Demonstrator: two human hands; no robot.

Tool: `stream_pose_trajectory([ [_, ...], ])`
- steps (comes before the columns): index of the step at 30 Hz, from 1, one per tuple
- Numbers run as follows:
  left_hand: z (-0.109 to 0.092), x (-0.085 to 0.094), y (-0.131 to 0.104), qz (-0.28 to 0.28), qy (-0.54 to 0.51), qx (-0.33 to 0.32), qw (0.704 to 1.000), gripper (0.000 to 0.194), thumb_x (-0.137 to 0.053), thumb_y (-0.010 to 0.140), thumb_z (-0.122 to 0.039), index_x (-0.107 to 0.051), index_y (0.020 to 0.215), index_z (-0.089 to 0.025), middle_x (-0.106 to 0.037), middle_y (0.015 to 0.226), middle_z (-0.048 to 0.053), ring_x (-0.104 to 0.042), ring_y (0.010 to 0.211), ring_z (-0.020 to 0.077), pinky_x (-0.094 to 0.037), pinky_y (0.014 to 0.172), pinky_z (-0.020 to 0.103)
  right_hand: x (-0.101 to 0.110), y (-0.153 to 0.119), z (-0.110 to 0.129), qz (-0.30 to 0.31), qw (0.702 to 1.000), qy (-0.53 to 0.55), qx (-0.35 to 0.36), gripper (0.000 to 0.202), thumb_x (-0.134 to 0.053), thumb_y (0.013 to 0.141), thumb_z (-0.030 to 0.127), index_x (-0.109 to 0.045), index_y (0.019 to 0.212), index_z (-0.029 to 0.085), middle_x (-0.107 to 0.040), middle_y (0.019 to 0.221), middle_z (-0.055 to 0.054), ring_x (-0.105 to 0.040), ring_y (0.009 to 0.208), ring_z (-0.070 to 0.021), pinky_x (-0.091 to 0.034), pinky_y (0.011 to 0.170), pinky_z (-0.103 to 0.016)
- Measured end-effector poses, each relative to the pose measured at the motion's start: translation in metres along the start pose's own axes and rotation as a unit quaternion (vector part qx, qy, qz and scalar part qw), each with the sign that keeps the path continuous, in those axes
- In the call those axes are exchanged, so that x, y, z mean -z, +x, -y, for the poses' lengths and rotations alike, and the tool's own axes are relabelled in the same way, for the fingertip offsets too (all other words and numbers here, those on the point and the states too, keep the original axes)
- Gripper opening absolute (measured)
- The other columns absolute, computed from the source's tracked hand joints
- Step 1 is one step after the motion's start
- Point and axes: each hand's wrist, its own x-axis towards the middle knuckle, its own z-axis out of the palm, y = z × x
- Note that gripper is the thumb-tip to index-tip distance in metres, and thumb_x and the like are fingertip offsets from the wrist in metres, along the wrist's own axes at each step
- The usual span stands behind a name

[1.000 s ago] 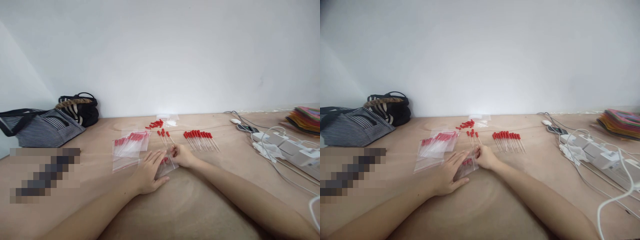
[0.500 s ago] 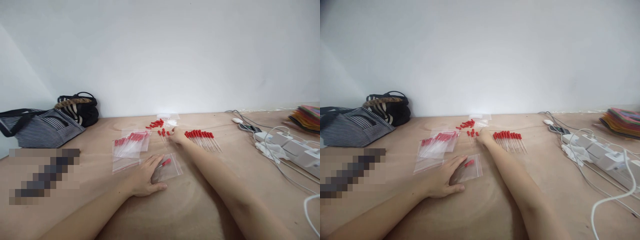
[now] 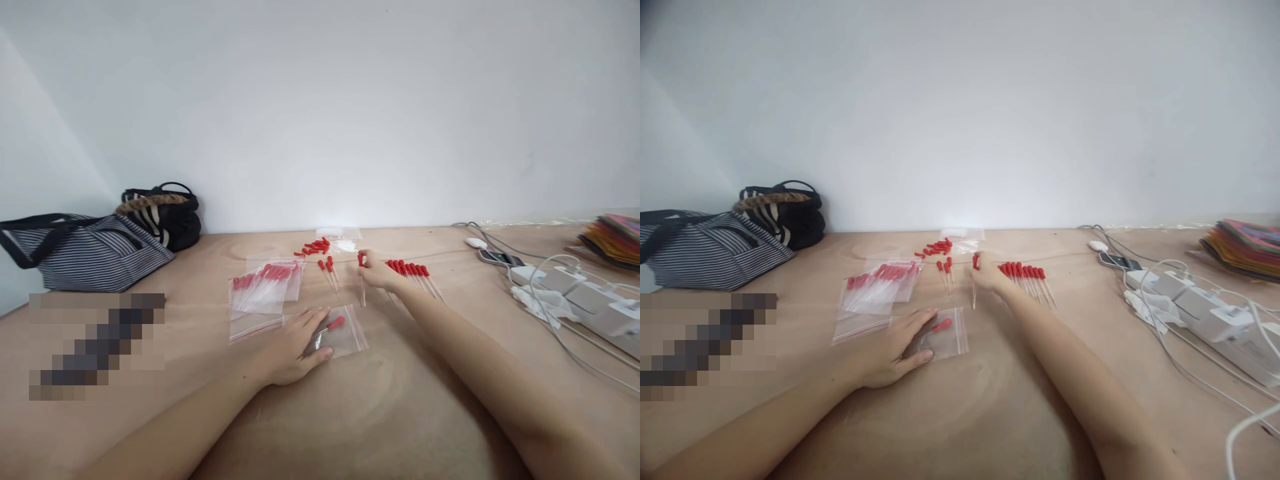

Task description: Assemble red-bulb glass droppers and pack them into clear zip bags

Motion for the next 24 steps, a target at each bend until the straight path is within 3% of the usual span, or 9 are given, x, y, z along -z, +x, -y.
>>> stream_pose_trajectory([
  [5, -0.003, 0.002, 0.000, -0.002, -0.005, 0.009, 1.000, 0.062, -0.045, 0.082, -0.040, -0.025, 0.133, -0.012, -0.031, 0.139, 0.014, -0.028, 0.127, 0.0257, -0.028, 0.103, 0.042, 0.016, -0.046, -0.019, -0.062, 0.993, 0.091, -0.044, 0.037, -0.036, 0.074, 0.022, -0.026, 0.109, 0.017, -0.041, 0.054, 0.008, -0.047, 0.045, -0.0119, -0.041, 0.043, -0.024],
  [10, -0.003, 0.000, -0.001, -0.009, -0.002, 0.011, 1.000, 0.062, -0.046, 0.081, -0.040, -0.026, 0.133, -0.012, -0.033, 0.138, 0.014, -0.030, 0.126, 0.0260, -0.029, 0.102, 0.043, -0.003, -0.073, -0.021, -0.105, 0.966, 0.236, -0.032, 0.038, -0.047, 0.070, 0.025, -0.027, 0.101, 0.022, -0.042, 0.061, 0.008, -0.047, 0.044, -0.0101, -0.041, 0.041, -0.023],
  [13, -0.002, 0.000, -0.001, -0.015, -0.007, 0.006, 1.000, 0.061, -0.047, 0.081, -0.039, -0.026, 0.133, -0.016, -0.033, 0.138, 0.013, -0.030, 0.126, 0.0265, -0.029, 0.101, 0.044, -0.015, -0.080, -0.015, -0.096, 0.947, 0.303, -0.039, 0.041, -0.053, 0.068, 0.026, -0.027, 0.100, 0.023, -0.043, 0.065, 0.007, -0.050, 0.047, -0.0099, -0.043, 0.042, -0.023],
  [16, -0.002, -0.001, -0.001, -0.015, -0.014, 0.001, 1.000, 0.062, -0.048, 0.080, -0.038, -0.025, 0.133, -0.016, -0.033, 0.139, 0.013, -0.030, 0.126, 0.0273, -0.029, 0.102, 0.045, -0.021, -0.086, -0.010, -0.047, 0.935, 0.344, -0.071, 0.037, -0.056, 0.069, 0.030, -0.034, 0.097, 0.022, -0.045, 0.067, 0.006, -0.055, 0.053, -0.0104, -0.048, 0.050, -0.025],
  [20, -0.004, 0.001, -0.001, -0.026, -0.009, 0.001, 1.000, 0.062, -0.048, 0.079, -0.036, -0.025, 0.133, -0.016, -0.034, 0.138, 0.013, -0.031, 0.125, 0.0277, -0.029, 0.101, 0.045, -0.018, -0.094, -0.011, 0.072, 0.939, 0.327, -0.078, 0.031, -0.063, 0.066, 0.037, -0.051, 0.086, 0.017, -0.056, 0.069, 0.001, -0.056, 0.058, -0.0095, -0.050, 0.061, -0.026],
  [24, -0.009, 0.006, -0.001, -0.023, -0.014, 0.020, 0.999, 0.064, -0.051, 0.077, -0.036, -0.026, 0.133, -0.016, -0.039, 0.135, 0.013, -0.036, 0.122, 0.0273, -0.031, 0.100, 0.043, -0.012, -0.097, -0.012, 0.189, 0.949, 0.246, -0.054, 0.035, -0.067, 0.062, 0.036, -0.055, 0.088, 0.015, -0.059, 0.064, 0.002, -0.047, 0.044, -0.0055, -0.042, 0.046, -0.021],
])
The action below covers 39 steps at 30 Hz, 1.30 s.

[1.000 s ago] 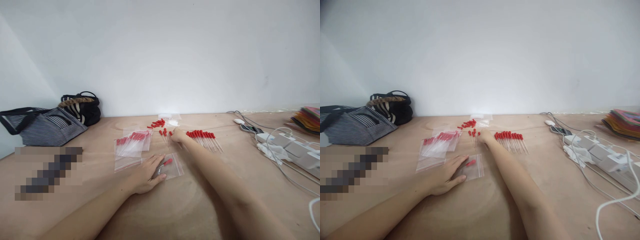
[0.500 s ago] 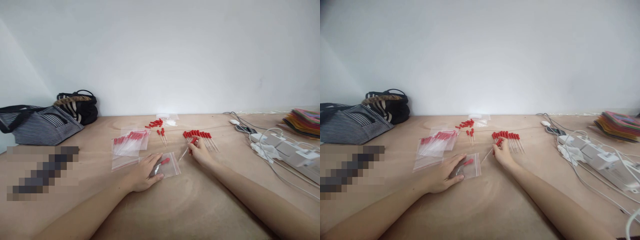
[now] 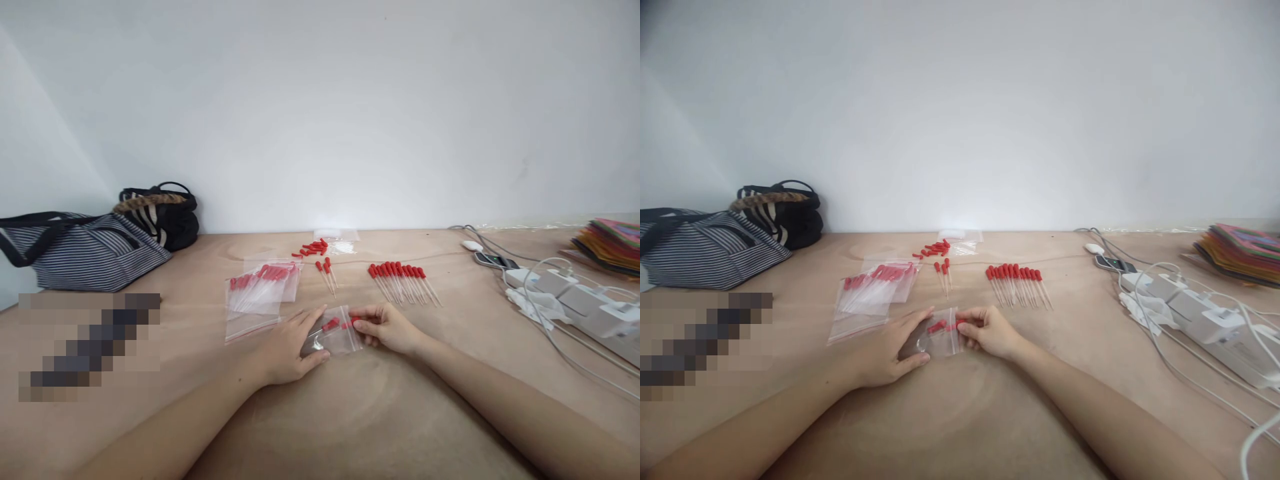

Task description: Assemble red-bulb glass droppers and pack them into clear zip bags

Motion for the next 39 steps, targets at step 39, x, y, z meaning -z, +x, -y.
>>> stream_pose_trajectory([
  [39, 0.025, -0.017, 0.005, -0.020, -0.036, -0.029, 0.999, 0.073, -0.059, 0.071, -0.044, -0.028, 0.132, -0.019, -0.039, 0.134, 0.012, -0.034, 0.123, 0.0311, -0.030, 0.100, 0.047, -0.009, 0.161, 0.039, -0.219, 0.915, -0.329, -0.081, 0.035, -0.067, 0.056, 0.022, -0.058, 0.088, 0.012, -0.064, 0.085, -0.011, -0.060, 0.078, -0.0232, -0.045, 0.059, -0.027],
])
